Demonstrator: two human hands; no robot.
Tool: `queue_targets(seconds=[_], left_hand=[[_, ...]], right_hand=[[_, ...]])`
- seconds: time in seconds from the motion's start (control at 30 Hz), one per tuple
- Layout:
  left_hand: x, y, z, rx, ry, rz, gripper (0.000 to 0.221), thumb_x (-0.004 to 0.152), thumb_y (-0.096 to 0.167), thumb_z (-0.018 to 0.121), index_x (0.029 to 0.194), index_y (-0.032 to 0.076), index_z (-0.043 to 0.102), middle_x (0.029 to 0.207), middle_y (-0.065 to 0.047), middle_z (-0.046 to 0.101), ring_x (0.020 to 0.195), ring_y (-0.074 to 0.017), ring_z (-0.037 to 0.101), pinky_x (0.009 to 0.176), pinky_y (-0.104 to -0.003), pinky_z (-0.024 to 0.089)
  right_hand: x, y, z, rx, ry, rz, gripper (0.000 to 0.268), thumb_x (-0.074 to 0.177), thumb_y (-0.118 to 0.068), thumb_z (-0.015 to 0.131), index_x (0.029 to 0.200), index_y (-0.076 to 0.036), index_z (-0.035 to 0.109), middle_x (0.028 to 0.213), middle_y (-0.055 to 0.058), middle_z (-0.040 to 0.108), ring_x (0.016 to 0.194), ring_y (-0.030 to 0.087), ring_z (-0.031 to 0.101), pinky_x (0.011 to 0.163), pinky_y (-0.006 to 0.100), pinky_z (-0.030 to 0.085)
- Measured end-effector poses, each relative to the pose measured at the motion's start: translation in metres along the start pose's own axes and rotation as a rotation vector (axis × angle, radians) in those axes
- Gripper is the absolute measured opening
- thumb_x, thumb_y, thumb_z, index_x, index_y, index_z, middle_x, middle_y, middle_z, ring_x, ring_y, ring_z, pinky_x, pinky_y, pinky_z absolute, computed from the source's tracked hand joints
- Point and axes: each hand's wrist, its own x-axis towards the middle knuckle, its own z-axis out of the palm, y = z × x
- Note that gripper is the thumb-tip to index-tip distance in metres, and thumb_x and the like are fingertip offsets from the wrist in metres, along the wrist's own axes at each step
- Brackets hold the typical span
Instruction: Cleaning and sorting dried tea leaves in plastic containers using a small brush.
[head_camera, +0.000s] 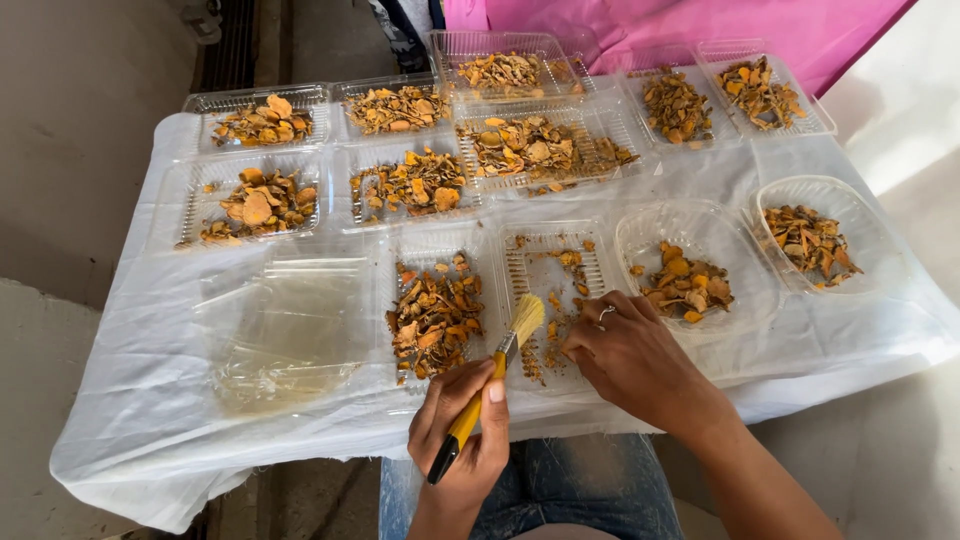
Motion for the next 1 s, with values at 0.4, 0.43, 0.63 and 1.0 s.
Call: queue_targets(seconds=[0.4,0.43,0.63,1.0], left_hand=[[-0.015,0.011,0.020,0.019,-0.126,0.160,0.017,0.102,0.014,0.061,0.104,0.001,0.070,0.097,-0.015,0.071,0.078,-0.0253,0.078,0.069,-0.033,0.068],[-0.015,0.015,0.018,0.018,-0.125,0.162,0.017,0.102,0.014,0.061,0.104,0.001,0.070,0.097,-0.015,0.071,0.078,-0.0253,0.078,0.069,-0.033,0.068],[-0.010,0.018,0.015,0.077,0.014,0.201,0.020,0.100,0.020,0.064,0.103,0.003,0.074,0.100,-0.014,0.077,0.081,-0.0241,0.083,0.073,-0.032,0.069],[-0.006,0.006,0.004,0.019,-0.100,0.074,0.017,0.098,0.009,0.065,0.106,-0.005,0.070,0.099,-0.019,0.073,0.087,-0.0288,0.080,0.076,-0.033,0.070]], right_hand=[[-0.002,-0.027,-0.013,0.614,0.524,0.432,0.019,0.089,-0.015,0.077,0.107,-0.009,0.081,0.086,0.001,0.081,0.081,0.007,0.075,0.069,0.023,0.061],[-0.002,-0.027,-0.012,0.613,0.526,0.430,0.019,0.089,-0.015,0.077,0.107,-0.009,0.081,0.086,0.001,0.081,0.081,0.007,0.075,0.069,0.023,0.061],[-0.003,-0.030,-0.010,0.537,0.571,0.307,0.016,0.089,-0.011,0.075,0.104,-0.008,0.079,0.091,0.000,0.081,0.072,0.006,0.075,0.054,0.020,0.058],[-0.045,0.044,-0.040,-0.015,0.608,0.362,0.015,0.096,-0.013,0.078,0.110,-0.009,0.082,0.110,0.007,0.079,0.104,0.025,0.073,0.092,0.044,0.056]])
